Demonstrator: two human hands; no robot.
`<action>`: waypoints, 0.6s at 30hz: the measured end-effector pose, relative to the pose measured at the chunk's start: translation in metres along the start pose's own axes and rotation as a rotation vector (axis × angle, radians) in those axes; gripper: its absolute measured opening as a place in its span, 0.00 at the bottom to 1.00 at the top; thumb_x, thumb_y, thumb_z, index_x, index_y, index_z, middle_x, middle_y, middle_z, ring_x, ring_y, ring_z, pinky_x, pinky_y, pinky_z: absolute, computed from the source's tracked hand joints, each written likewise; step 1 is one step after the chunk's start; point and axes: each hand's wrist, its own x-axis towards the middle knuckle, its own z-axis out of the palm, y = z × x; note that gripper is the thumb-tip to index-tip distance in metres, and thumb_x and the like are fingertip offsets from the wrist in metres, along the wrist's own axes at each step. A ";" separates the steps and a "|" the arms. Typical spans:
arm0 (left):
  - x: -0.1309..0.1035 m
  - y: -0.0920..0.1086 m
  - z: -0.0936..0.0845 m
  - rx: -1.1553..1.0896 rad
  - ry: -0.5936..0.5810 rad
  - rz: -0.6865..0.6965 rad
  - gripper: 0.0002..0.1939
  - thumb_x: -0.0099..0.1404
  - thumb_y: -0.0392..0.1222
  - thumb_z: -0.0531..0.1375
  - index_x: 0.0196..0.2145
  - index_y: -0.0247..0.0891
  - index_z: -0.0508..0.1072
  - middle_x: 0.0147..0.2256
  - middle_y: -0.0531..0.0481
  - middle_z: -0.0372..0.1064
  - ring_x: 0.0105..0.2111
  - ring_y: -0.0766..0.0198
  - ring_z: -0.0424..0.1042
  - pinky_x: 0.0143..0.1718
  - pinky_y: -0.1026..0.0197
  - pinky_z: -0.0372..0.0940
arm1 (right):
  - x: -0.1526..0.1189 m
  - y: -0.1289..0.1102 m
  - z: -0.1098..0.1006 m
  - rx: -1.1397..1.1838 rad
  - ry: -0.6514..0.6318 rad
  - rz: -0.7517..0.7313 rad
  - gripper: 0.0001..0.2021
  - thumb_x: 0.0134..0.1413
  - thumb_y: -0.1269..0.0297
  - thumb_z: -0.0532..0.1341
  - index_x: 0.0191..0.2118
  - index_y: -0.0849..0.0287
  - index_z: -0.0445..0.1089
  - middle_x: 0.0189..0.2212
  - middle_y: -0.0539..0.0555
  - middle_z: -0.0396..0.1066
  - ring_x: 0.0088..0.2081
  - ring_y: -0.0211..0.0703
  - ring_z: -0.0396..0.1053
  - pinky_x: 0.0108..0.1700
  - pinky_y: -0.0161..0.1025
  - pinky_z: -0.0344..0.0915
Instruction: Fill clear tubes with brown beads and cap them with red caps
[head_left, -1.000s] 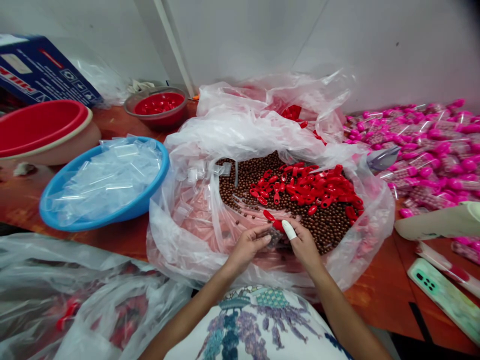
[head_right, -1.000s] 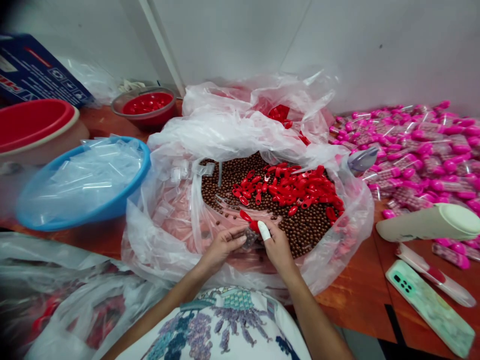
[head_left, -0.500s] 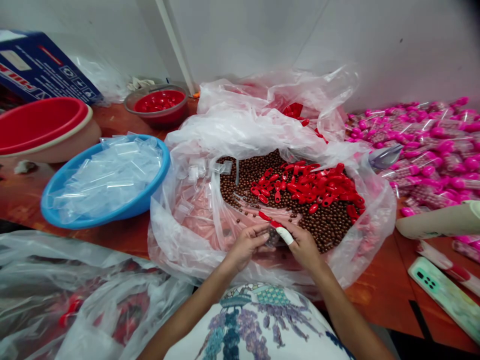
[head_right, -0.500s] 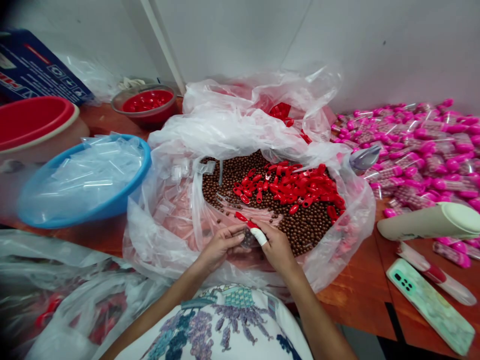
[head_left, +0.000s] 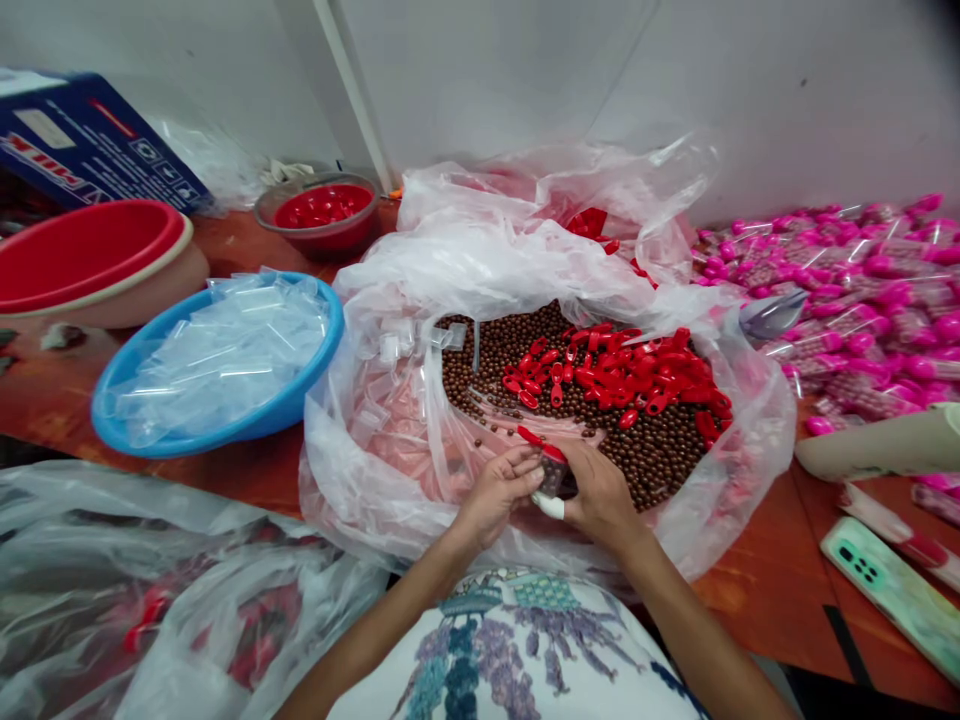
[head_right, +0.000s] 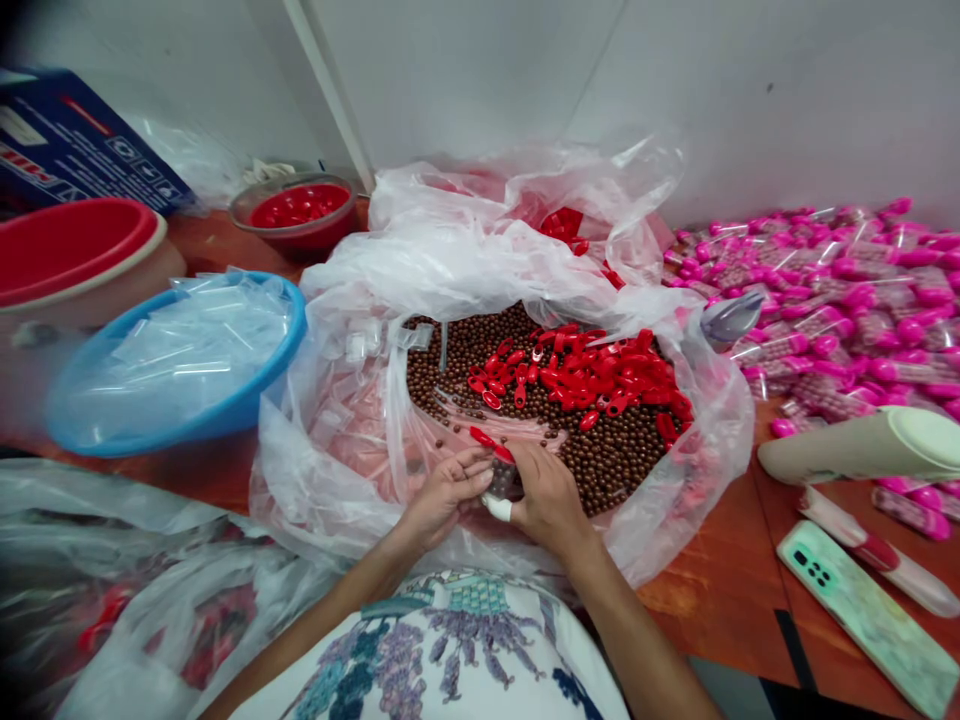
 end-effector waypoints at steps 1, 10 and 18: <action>0.000 0.000 0.001 -0.013 -0.006 -0.001 0.23 0.50 0.40 0.67 0.43 0.34 0.69 0.40 0.42 0.72 0.35 0.62 0.72 0.34 0.64 0.65 | -0.001 -0.001 0.000 0.005 0.012 0.002 0.25 0.46 0.60 0.61 0.51 0.59 0.59 0.44 0.59 0.68 0.45 0.50 0.66 0.46 0.45 0.63; 0.003 -0.001 0.013 -0.176 -0.100 -0.195 0.22 0.62 0.50 0.53 0.47 0.32 0.69 0.30 0.44 0.74 0.27 0.61 0.73 0.31 0.61 0.66 | -0.017 -0.011 0.006 0.025 0.031 -0.102 0.29 0.43 0.62 0.64 0.53 0.57 0.58 0.46 0.60 0.60 0.48 0.51 0.61 0.48 0.48 0.61; 0.004 -0.005 0.014 -0.128 -0.072 -0.149 0.16 0.59 0.47 0.52 0.30 0.31 0.72 0.19 0.50 0.67 0.18 0.67 0.65 0.24 0.65 0.60 | -0.017 -0.013 0.002 0.018 0.068 -0.035 0.37 0.42 0.59 0.64 0.58 0.62 0.48 0.52 0.63 0.56 0.55 0.54 0.54 0.55 0.52 0.55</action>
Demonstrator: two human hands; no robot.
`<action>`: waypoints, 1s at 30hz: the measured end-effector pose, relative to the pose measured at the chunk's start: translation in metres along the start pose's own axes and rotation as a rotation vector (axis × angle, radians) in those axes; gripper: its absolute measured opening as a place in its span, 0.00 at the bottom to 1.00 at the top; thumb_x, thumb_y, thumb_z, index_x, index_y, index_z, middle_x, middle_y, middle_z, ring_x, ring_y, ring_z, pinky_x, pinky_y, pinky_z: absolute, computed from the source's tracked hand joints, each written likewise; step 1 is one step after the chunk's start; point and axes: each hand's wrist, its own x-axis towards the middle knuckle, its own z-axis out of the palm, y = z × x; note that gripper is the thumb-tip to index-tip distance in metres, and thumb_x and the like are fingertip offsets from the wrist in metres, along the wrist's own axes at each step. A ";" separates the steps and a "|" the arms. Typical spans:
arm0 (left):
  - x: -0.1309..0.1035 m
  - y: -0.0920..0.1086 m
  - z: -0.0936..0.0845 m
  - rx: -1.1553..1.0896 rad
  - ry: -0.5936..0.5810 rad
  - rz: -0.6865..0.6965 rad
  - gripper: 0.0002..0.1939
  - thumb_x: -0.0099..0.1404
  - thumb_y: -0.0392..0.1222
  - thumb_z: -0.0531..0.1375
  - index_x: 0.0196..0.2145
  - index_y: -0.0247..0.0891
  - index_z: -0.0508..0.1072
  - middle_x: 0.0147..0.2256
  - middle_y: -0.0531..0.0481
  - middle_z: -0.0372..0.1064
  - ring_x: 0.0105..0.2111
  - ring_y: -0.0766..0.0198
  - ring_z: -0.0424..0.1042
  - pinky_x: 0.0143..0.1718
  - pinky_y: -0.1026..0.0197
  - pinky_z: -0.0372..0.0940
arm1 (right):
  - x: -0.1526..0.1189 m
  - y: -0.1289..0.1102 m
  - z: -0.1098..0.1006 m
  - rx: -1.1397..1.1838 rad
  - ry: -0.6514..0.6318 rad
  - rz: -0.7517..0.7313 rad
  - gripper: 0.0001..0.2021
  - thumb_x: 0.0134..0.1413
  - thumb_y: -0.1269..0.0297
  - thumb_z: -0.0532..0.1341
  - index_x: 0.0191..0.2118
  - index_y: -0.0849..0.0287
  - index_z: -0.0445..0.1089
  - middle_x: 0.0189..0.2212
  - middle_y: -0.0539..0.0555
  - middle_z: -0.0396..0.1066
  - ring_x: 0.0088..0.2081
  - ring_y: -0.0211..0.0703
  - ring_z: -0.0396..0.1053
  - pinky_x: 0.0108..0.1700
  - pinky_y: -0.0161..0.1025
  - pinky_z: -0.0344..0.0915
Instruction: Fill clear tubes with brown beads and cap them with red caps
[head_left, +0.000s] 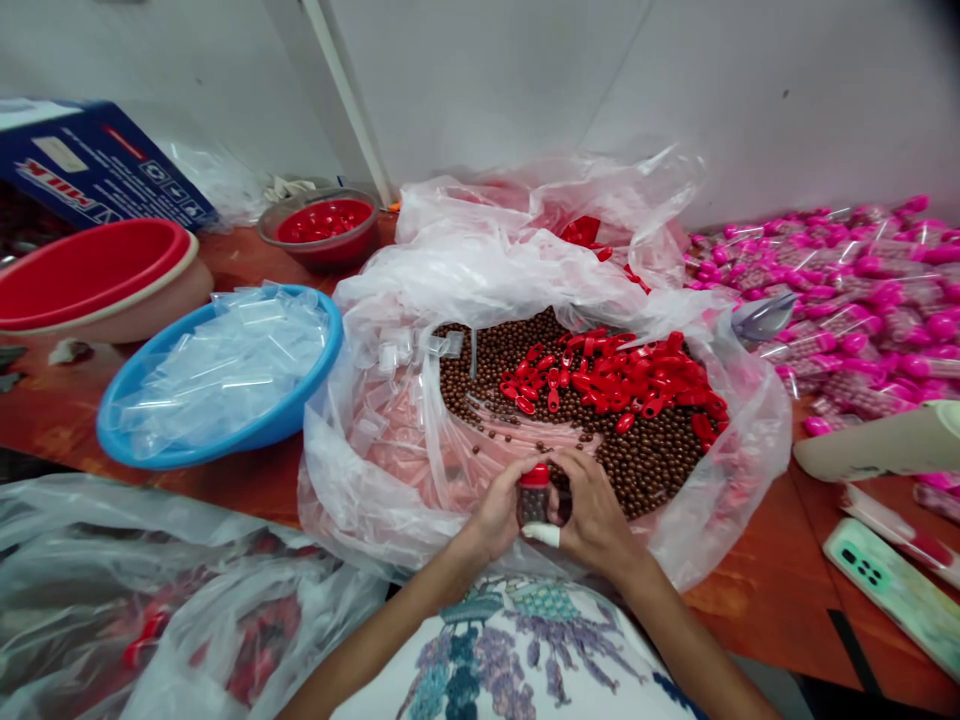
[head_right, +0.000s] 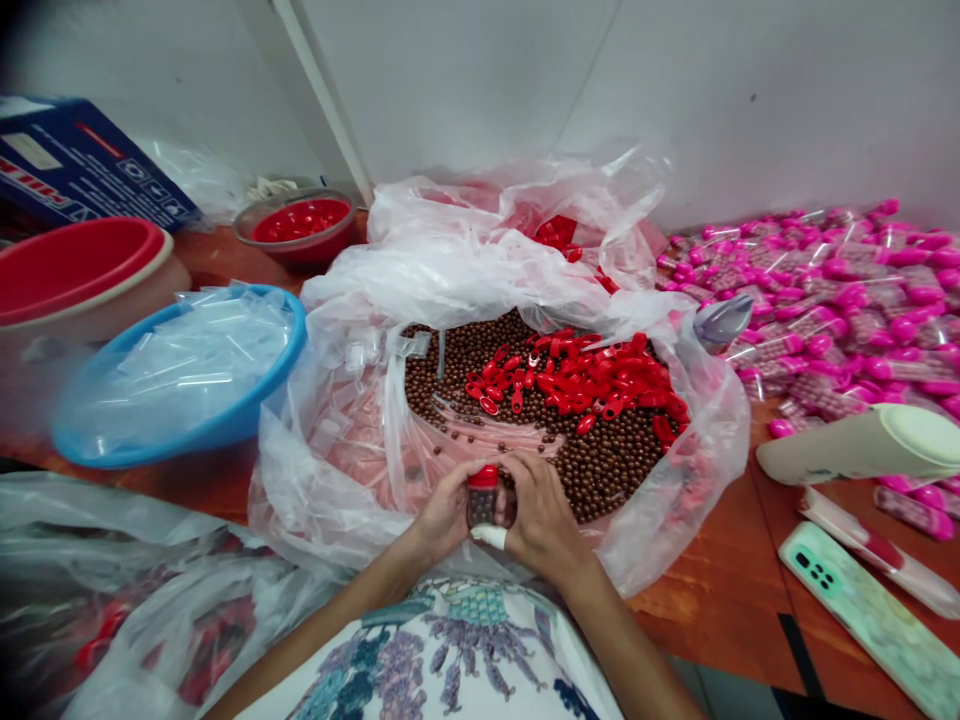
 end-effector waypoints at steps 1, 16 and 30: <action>0.000 -0.001 0.000 0.026 0.017 -0.002 0.17 0.59 0.48 0.52 0.25 0.31 0.71 0.18 0.50 0.66 0.17 0.68 0.64 0.22 0.66 0.59 | 0.001 0.000 -0.001 -0.016 -0.033 -0.011 0.37 0.43 0.59 0.63 0.58 0.62 0.48 0.53 0.63 0.56 0.55 0.54 0.54 0.55 0.53 0.54; -0.002 0.015 -0.021 0.673 0.219 0.325 0.22 0.58 0.44 0.56 0.50 0.37 0.64 0.25 0.54 0.66 0.24 0.68 0.65 0.28 0.65 0.60 | 0.005 -0.007 0.010 -0.077 -0.151 -0.014 0.31 0.43 0.57 0.62 0.54 0.62 0.57 0.49 0.62 0.62 0.52 0.54 0.57 0.55 0.52 0.51; 0.059 0.190 -0.054 2.052 0.683 0.822 0.18 0.58 0.30 0.52 0.46 0.33 0.69 0.46 0.38 0.65 0.49 0.52 0.59 0.48 0.51 0.56 | 0.063 0.019 0.036 -0.061 -0.133 -0.020 0.23 0.54 0.74 0.50 0.56 0.54 0.59 0.50 0.59 0.63 0.51 0.48 0.62 0.50 0.48 0.62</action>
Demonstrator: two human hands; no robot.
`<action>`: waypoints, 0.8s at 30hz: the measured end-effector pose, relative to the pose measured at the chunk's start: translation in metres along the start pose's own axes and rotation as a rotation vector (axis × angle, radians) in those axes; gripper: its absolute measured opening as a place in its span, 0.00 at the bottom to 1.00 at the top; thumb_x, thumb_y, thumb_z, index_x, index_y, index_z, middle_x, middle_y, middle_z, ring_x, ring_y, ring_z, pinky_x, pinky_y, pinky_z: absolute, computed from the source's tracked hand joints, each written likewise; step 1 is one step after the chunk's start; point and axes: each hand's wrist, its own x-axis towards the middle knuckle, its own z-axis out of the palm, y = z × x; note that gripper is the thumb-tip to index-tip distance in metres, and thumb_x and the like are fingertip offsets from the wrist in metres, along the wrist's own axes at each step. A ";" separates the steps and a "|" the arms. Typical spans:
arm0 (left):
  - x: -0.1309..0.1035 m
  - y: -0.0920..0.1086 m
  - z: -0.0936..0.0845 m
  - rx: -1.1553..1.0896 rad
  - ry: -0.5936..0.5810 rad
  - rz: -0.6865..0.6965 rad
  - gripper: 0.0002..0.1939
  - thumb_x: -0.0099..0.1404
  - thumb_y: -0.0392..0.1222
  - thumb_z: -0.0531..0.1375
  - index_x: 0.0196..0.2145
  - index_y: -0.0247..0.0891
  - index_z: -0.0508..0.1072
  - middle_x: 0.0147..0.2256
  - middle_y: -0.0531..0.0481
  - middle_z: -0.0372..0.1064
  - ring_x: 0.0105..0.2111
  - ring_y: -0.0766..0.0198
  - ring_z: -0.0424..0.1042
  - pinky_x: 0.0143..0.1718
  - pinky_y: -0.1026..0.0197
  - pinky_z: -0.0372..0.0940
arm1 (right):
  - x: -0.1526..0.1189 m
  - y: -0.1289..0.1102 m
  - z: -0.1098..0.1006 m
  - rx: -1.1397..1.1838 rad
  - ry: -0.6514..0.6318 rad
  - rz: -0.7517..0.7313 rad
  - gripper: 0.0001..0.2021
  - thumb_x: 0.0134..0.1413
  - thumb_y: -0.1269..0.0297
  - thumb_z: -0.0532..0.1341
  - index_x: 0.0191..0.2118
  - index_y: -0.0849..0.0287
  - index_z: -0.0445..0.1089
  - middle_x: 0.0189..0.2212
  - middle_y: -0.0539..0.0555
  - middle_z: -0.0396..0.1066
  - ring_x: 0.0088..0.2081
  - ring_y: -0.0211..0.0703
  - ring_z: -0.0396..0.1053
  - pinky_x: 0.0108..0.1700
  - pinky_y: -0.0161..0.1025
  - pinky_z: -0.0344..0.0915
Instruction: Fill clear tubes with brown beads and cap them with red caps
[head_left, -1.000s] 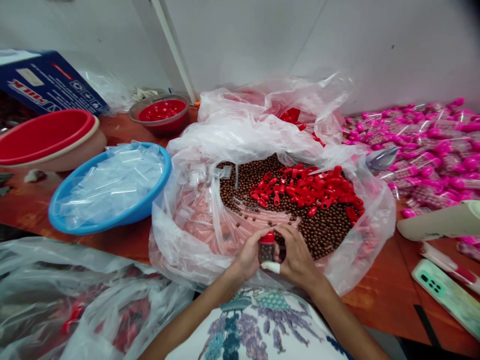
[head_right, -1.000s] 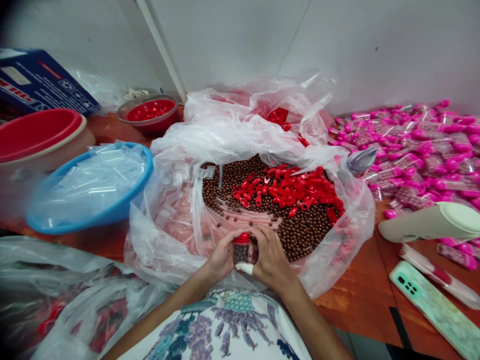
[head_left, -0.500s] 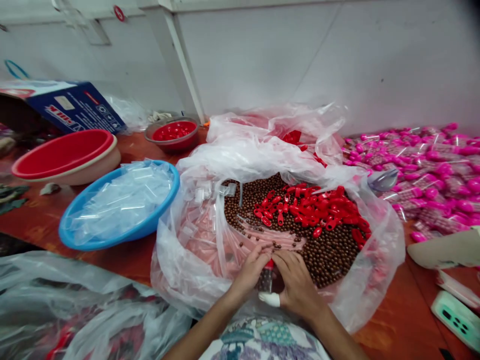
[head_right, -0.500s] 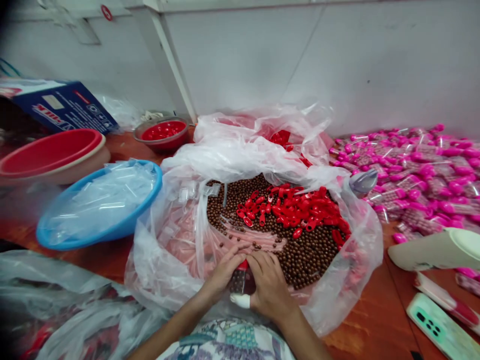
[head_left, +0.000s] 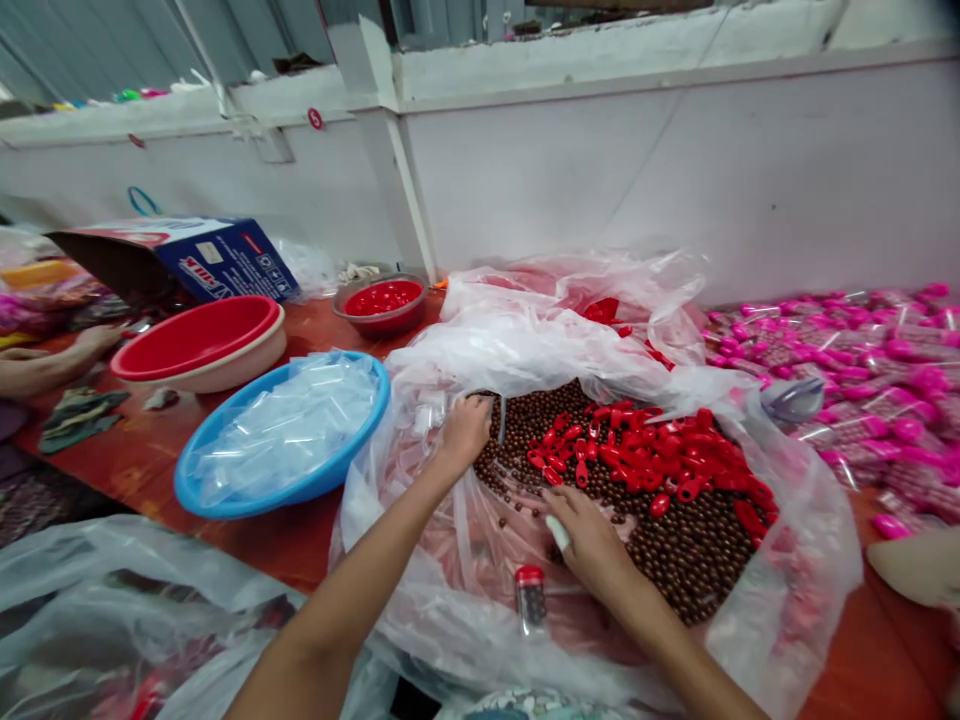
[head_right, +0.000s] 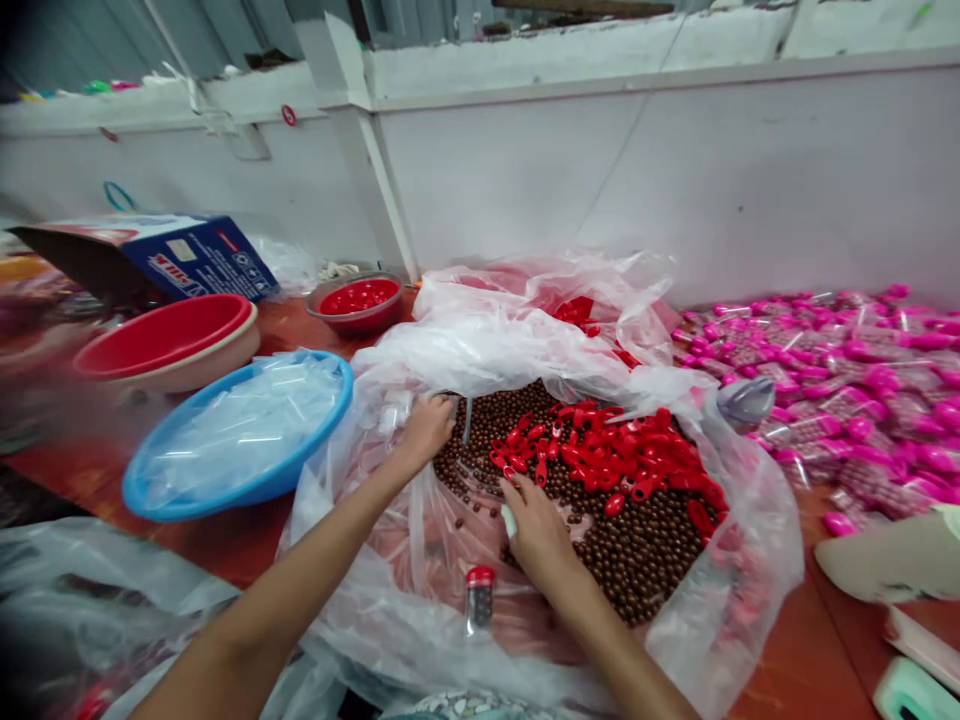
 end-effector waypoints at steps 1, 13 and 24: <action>0.005 -0.001 0.002 0.014 -0.016 0.010 0.18 0.57 0.30 0.52 0.46 0.33 0.69 0.45 0.38 0.66 0.48 0.51 0.59 0.48 0.51 0.55 | 0.010 0.006 0.004 -0.043 0.050 0.024 0.24 0.53 0.76 0.50 0.56 0.56 0.59 0.51 0.60 0.62 0.51 0.48 0.61 0.50 0.49 0.62; -0.022 0.022 -0.013 -0.454 -0.100 -0.052 0.15 0.63 0.40 0.48 0.47 0.37 0.62 0.34 0.48 0.66 0.33 0.60 0.66 0.36 0.59 0.60 | 0.003 0.018 -0.003 0.094 0.032 0.183 0.10 0.52 0.73 0.54 0.39 0.57 0.68 0.35 0.54 0.68 0.38 0.42 0.67 0.41 0.39 0.64; -0.071 0.070 0.019 -0.852 -0.553 -0.014 0.19 0.52 0.35 0.57 0.44 0.37 0.66 0.34 0.51 0.66 0.34 0.64 0.65 0.37 0.64 0.60 | -0.066 0.024 -0.040 1.406 0.277 0.920 0.26 0.39 0.62 0.67 0.49 0.53 0.64 0.39 0.52 0.69 0.32 0.41 0.72 0.30 0.38 0.69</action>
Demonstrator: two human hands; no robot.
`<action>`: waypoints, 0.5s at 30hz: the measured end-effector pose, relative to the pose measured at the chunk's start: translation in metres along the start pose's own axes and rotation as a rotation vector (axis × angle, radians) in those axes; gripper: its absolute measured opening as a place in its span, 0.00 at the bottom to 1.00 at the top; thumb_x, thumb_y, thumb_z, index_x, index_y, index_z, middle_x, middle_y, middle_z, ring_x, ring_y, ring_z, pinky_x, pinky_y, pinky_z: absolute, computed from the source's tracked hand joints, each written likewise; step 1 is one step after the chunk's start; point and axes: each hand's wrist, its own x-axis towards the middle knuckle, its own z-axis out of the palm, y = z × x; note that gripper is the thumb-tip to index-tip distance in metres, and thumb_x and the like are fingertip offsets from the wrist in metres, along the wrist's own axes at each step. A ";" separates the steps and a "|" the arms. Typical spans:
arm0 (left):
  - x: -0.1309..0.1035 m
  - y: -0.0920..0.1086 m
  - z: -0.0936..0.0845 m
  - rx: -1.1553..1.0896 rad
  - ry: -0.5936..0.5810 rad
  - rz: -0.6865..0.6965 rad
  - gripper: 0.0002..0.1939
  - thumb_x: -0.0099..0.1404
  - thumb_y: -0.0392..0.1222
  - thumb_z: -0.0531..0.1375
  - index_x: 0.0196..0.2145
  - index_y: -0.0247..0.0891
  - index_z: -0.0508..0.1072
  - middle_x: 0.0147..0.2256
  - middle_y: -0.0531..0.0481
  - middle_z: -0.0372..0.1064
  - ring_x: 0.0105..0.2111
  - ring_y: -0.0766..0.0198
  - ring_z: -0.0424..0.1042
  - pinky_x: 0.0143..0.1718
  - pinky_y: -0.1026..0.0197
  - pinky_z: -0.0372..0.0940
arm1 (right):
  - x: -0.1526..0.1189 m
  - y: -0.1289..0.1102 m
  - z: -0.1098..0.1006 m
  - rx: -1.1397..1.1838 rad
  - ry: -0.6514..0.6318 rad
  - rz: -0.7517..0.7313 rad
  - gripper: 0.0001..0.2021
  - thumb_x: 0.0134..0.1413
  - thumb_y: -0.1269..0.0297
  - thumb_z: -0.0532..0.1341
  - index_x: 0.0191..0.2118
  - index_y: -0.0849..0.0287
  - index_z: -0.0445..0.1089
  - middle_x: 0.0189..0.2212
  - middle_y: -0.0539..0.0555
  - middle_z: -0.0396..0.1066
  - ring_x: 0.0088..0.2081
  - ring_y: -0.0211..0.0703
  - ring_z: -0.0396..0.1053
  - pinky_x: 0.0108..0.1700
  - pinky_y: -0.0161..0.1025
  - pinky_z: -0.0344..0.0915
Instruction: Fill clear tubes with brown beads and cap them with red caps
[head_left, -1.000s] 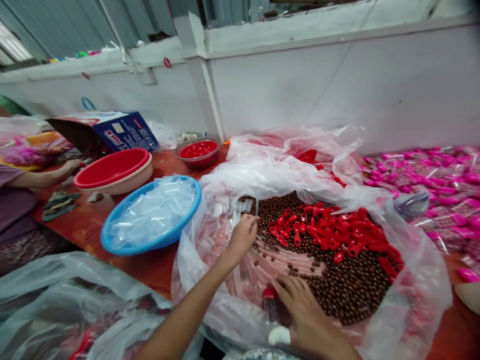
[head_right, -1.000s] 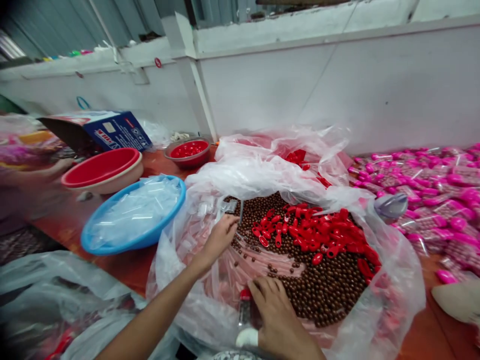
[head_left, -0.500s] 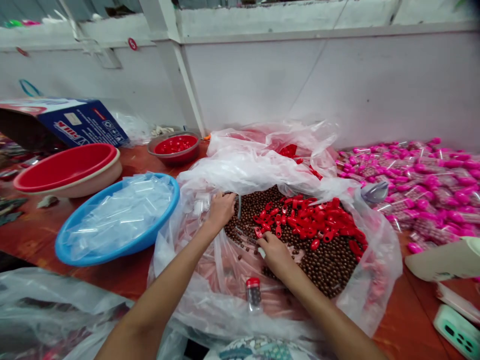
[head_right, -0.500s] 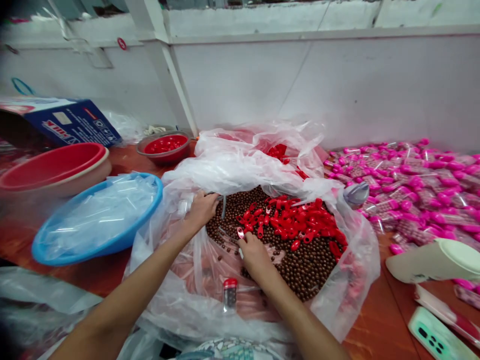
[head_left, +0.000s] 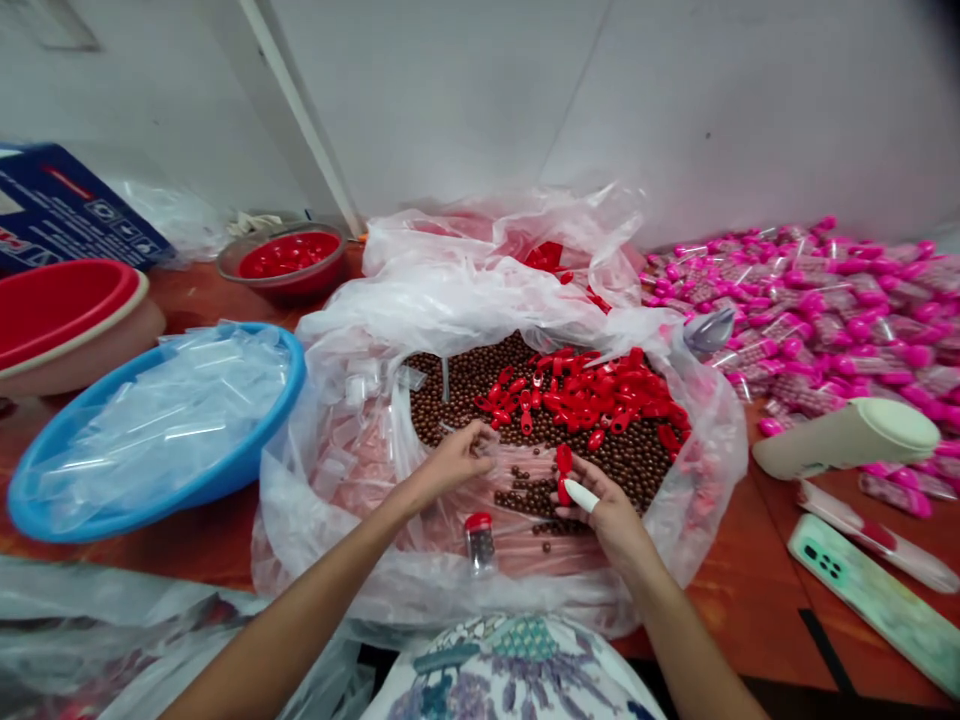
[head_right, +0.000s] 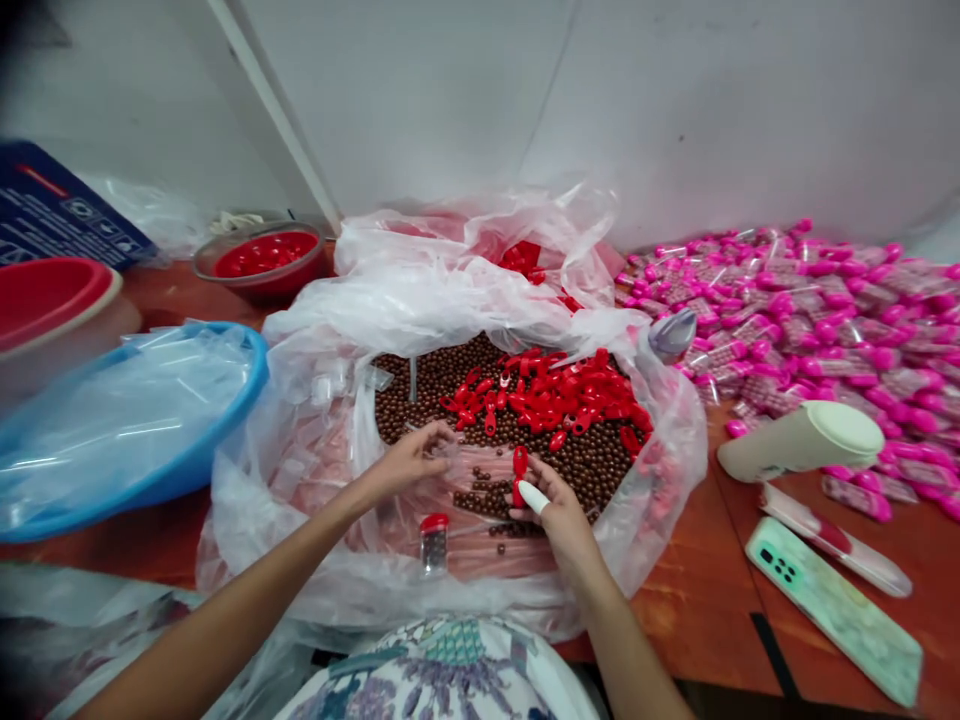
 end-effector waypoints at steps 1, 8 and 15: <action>0.001 0.003 0.003 0.041 -0.025 0.017 0.18 0.53 0.36 0.56 0.44 0.37 0.68 0.36 0.50 0.67 0.37 0.62 0.65 0.40 0.62 0.59 | -0.005 -0.001 -0.003 0.028 0.012 0.007 0.27 0.39 0.63 0.68 0.49 0.52 0.65 0.40 0.52 0.69 0.32 0.41 0.72 0.30 0.37 0.69; 0.003 0.009 0.012 0.278 -0.063 0.042 0.21 0.55 0.39 0.58 0.49 0.41 0.66 0.38 0.48 0.68 0.37 0.60 0.66 0.40 0.61 0.58 | -0.021 -0.006 -0.028 0.204 0.114 0.000 0.24 0.37 0.66 0.69 0.46 0.52 0.69 0.36 0.51 0.72 0.31 0.40 0.72 0.29 0.36 0.70; 0.024 0.003 0.049 0.105 -0.097 0.038 0.10 0.52 0.44 0.60 0.32 0.39 0.76 0.31 0.50 0.72 0.34 0.60 0.67 0.36 0.64 0.58 | -0.027 -0.007 -0.037 0.253 0.121 -0.060 0.25 0.40 0.68 0.68 0.49 0.49 0.68 0.39 0.51 0.72 0.29 0.35 0.69 0.26 0.30 0.66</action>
